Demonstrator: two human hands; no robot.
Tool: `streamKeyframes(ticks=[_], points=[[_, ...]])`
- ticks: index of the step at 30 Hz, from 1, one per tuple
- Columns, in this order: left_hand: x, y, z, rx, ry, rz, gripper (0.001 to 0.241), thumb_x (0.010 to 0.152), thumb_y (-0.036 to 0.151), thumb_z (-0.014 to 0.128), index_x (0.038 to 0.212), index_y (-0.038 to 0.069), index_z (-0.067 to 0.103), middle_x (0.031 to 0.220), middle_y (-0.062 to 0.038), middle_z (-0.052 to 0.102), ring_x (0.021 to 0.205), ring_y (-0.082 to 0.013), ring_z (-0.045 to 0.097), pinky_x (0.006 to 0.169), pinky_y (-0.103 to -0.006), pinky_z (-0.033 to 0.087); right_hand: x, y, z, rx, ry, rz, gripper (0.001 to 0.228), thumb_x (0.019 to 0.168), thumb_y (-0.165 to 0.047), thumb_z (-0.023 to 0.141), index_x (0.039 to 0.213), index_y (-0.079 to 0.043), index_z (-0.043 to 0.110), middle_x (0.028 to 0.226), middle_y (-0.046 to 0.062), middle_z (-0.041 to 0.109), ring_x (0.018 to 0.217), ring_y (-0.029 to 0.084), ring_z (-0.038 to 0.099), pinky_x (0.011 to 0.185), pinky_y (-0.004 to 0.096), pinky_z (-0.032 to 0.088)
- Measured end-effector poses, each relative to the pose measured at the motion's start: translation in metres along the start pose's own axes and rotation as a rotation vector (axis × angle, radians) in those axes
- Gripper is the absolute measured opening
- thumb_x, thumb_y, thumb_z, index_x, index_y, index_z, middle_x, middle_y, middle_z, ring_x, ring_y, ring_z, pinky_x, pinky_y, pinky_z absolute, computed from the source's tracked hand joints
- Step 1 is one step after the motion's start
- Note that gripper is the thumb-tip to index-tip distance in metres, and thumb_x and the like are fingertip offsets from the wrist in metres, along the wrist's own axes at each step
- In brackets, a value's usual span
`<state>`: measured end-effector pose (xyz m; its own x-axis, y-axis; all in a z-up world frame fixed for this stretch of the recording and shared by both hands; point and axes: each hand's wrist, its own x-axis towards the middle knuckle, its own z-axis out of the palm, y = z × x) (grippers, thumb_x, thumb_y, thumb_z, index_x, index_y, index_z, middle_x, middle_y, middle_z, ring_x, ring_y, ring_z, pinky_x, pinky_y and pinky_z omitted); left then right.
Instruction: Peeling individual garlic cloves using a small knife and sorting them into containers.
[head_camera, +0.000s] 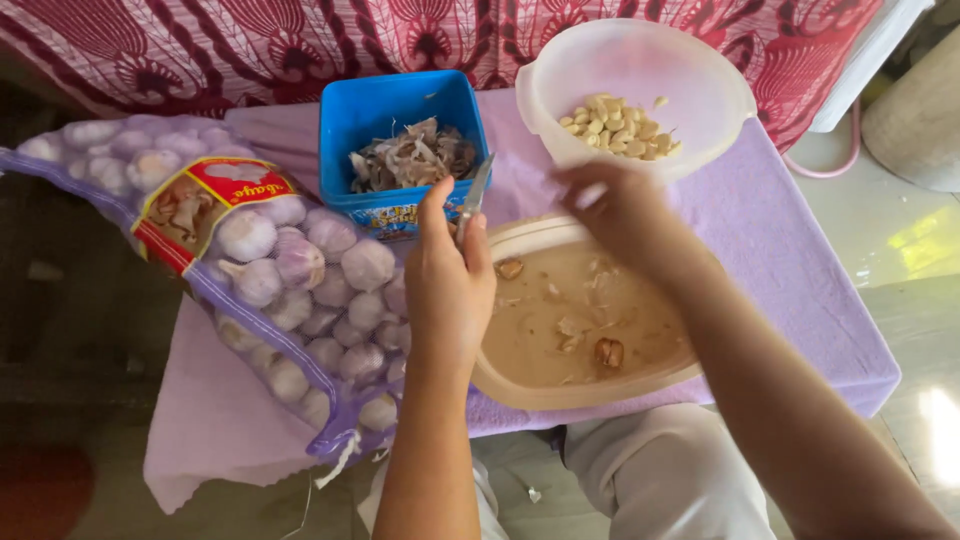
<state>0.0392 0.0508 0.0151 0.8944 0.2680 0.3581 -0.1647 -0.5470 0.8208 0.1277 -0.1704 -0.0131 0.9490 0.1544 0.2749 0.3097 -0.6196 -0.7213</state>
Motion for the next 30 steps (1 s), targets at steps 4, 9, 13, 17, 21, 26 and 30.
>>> streamKeyframes(ticks=[4, 9, 13, 17, 21, 26, 30], points=[[-0.002, -0.004, 0.007, 0.039, -0.037, 0.023, 0.05, 0.105, 0.028, 0.059, 0.153, 0.024, 0.046, 0.11, -0.022, 0.077, 0.105, -0.0464, 0.074, 0.091, -0.0582, 0.059, -0.034, -0.044, 0.059, -0.241, -0.297, -0.089, 0.034, 0.089, -0.018, 0.075, 0.121, -0.011, 0.078, 0.101, 0.021, 0.08, 0.097, 0.043, 0.078, 0.079, 0.054, 0.064], [-0.006, -0.003, 0.008, 0.055, -0.146, 0.013, 0.051, 0.103, 0.028, 0.058, 0.153, 0.022, 0.046, 0.125, -0.022, 0.074, 0.111, -0.0463, 0.073, 0.095, -0.0587, 0.058, -0.056, 0.01, 0.106, -0.81, -0.23, -0.155, 0.02, 0.086, -0.039, 0.071, 0.104, -0.032, 0.078, 0.089, -0.007, 0.078, 0.071, 0.024, 0.08, 0.06, 0.041, 0.065], [-0.009, -0.002, 0.012, 0.062, -0.172, 0.014, 0.051, 0.104, 0.028, 0.057, 0.153, 0.024, 0.045, 0.127, -0.02, 0.074, 0.112, -0.0451, 0.073, 0.097, -0.0579, 0.058, -0.065, 0.01, 0.083, -0.909, -0.168, -0.139, 0.034, 0.089, -0.037, 0.066, 0.123, -0.034, 0.066, 0.096, -0.008, 0.077, 0.073, 0.025, 0.079, 0.059, 0.043, 0.064], [-0.014, -0.004, 0.016, 0.08, -0.227, 0.046, 0.046, 0.107, 0.026, 0.052, 0.152, 0.021, 0.047, 0.118, -0.018, 0.076, 0.106, -0.0445, 0.075, 0.092, -0.0587, 0.058, -0.072, -0.041, 0.045, -0.428, -0.37, 0.066, 0.031, 0.091, -0.029, 0.068, 0.12, -0.021, 0.071, 0.101, 0.004, 0.079, 0.096, 0.031, 0.079, 0.077, 0.05, 0.065], [-0.024, 0.018, -0.004, -0.453, -0.114, -0.038, 0.038, 0.11, 0.026, 0.046, 0.144, 0.011, 0.053, 0.071, -0.007, 0.066, 0.061, -0.0248, 0.065, 0.06, -0.04, 0.058, -0.075, -0.063, 0.024, 0.339, -0.189, 0.215, 0.039, 0.097, -0.012, 0.069, 0.136, -0.008, 0.072, 0.111, 0.018, 0.081, 0.106, 0.024, 0.076, 0.088, 0.041, 0.064], [-0.034, 0.02, -0.016, -0.565, -0.214, -0.033, 0.038, 0.111, 0.022, 0.041, 0.144, 0.005, 0.053, 0.071, -0.006, 0.065, 0.048, -0.015, 0.06, 0.045, -0.027, 0.052, -0.08, -0.053, 0.028, 1.108, -0.015, 0.404, 0.037, 0.103, -0.003, 0.058, 0.14, 0.003, 0.064, 0.107, 0.012, 0.072, 0.1, 0.02, 0.075, 0.086, 0.026, 0.064], [-0.043, 0.03, -0.007, -0.396, -0.47, 0.084, 0.043, 0.109, 0.019, 0.049, 0.151, 0.01, 0.052, 0.073, -0.011, 0.072, 0.066, -0.0297, 0.073, 0.064, -0.0437, 0.06, -0.087, -0.068, 0.017, 1.459, 0.036, 0.407, 0.023, 0.107, -0.008, 0.059, 0.123, 0.006, 0.068, 0.104, 0.011, 0.073, 0.092, 0.017, 0.075, 0.082, 0.024, 0.064]])
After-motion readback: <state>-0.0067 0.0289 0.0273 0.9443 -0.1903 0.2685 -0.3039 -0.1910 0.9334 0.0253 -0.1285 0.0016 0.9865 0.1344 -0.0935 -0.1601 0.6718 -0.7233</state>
